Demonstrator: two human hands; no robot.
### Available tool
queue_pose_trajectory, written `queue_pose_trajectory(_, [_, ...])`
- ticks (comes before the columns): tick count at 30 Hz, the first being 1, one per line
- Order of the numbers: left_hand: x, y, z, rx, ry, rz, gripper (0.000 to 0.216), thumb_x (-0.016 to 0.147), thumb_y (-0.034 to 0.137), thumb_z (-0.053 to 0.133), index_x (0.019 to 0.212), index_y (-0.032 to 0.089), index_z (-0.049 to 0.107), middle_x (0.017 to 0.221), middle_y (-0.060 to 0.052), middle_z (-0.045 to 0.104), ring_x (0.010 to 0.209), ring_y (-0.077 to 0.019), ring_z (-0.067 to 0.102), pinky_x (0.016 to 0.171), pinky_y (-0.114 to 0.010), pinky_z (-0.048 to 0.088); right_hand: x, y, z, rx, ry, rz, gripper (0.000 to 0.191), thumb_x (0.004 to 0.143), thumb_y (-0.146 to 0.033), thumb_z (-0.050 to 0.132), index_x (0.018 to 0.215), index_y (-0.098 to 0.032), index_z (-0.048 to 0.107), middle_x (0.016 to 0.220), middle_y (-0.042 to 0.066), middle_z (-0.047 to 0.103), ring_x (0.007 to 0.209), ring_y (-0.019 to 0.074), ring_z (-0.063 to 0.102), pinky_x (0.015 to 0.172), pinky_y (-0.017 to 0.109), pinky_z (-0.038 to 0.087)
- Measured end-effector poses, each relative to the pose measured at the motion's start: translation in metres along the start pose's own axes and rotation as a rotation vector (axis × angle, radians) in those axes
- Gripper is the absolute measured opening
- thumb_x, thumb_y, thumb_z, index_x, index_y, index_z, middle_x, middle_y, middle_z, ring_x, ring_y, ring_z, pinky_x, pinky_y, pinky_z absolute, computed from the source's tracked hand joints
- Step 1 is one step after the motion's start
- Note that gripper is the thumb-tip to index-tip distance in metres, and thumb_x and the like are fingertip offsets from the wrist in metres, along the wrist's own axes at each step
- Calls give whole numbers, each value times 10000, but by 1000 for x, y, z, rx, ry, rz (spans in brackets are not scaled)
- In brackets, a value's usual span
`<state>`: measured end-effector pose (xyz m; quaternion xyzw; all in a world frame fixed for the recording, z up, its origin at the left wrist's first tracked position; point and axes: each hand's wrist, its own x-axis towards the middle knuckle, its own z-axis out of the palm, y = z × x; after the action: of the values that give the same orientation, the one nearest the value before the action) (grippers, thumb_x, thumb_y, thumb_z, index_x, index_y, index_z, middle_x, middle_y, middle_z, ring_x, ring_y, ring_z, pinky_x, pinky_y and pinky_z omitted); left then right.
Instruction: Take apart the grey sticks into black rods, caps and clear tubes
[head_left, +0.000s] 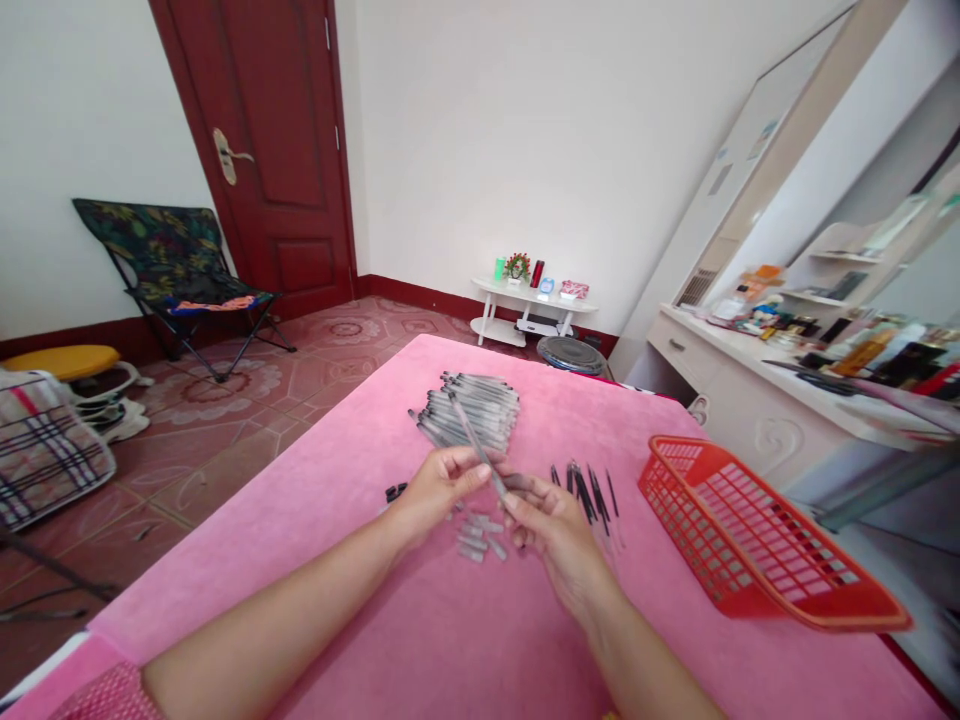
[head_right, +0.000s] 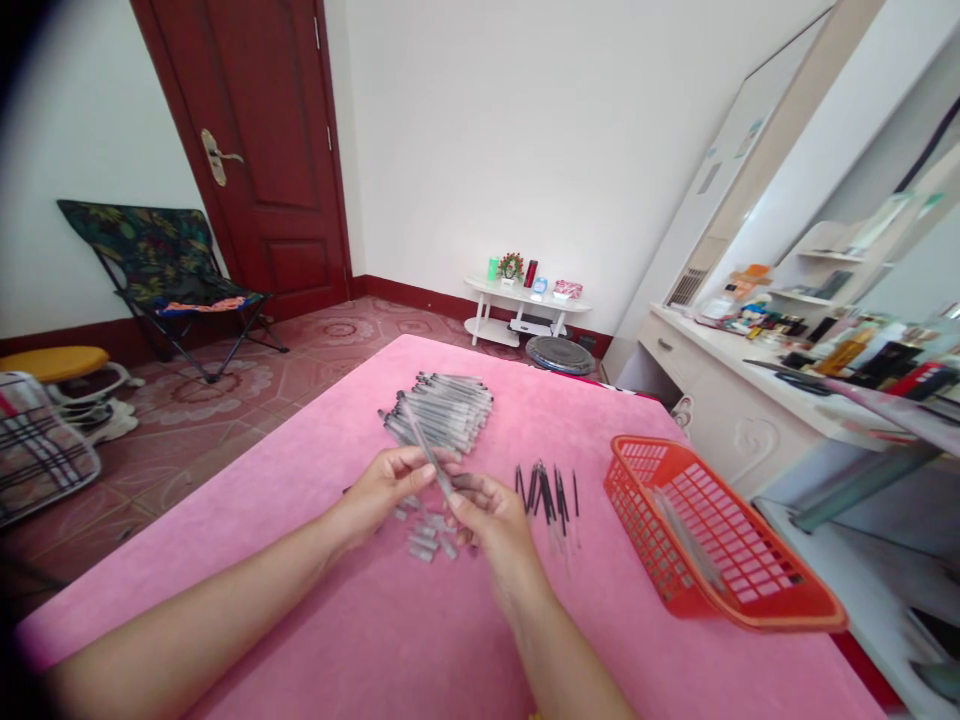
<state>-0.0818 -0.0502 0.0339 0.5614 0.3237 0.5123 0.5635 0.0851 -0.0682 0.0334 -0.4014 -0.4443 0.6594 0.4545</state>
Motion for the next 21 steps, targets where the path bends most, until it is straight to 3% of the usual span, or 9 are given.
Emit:
queue_pose_trajectory(6, [-6, -4, -1, -145, -88, -68, 275, 741, 358, 613, 888, 129, 651, 790, -70, 652, 646, -137, 575, 621, -234, 424, -6, -1, 4, 87, -176, 158, 366, 712, -466, 634, 768, -106, 602, 636, 19, 584, 450, 51, 479, 419, 162, 348])
queue_pose_trajectory(11, [-9, -5, 1, -230, -164, -151, 327, 706, 382, 643, 892, 112, 646, 651, -44, 595, 499, -91, 482, 495, -205, 347, -10, 0, 11, 103, -281, 227, 386, 704, -489, 632, 731, -109, 569, 567, -9, 550, 370, 31, 421, 375, 158, 309])
queue_pose_trajectory(17, [-12, -7, 7, -295, -98, -169, 345, 654, 386, 687, 866, 118, 642, 617, -32, 577, 488, -90, 480, 487, -203, 360, -9, 4, 13, 92, -266, 217, 403, 677, -512, 644, 768, -127, 569, 519, -38, 520, 353, 28, 386, 361, 156, 272])
queue_pose_trajectory(21, [-12, -10, 12, -308, 18, -173, 328, 651, 385, 687, 820, 106, 655, 592, -26, 573, 457, -84, 468, 451, -201, 355, -6, 5, 14, -34, -211, 87, 412, 693, -528, 608, 622, -127, 547, 478, -25, 516, 329, 35, 380, 350, 169, 244])
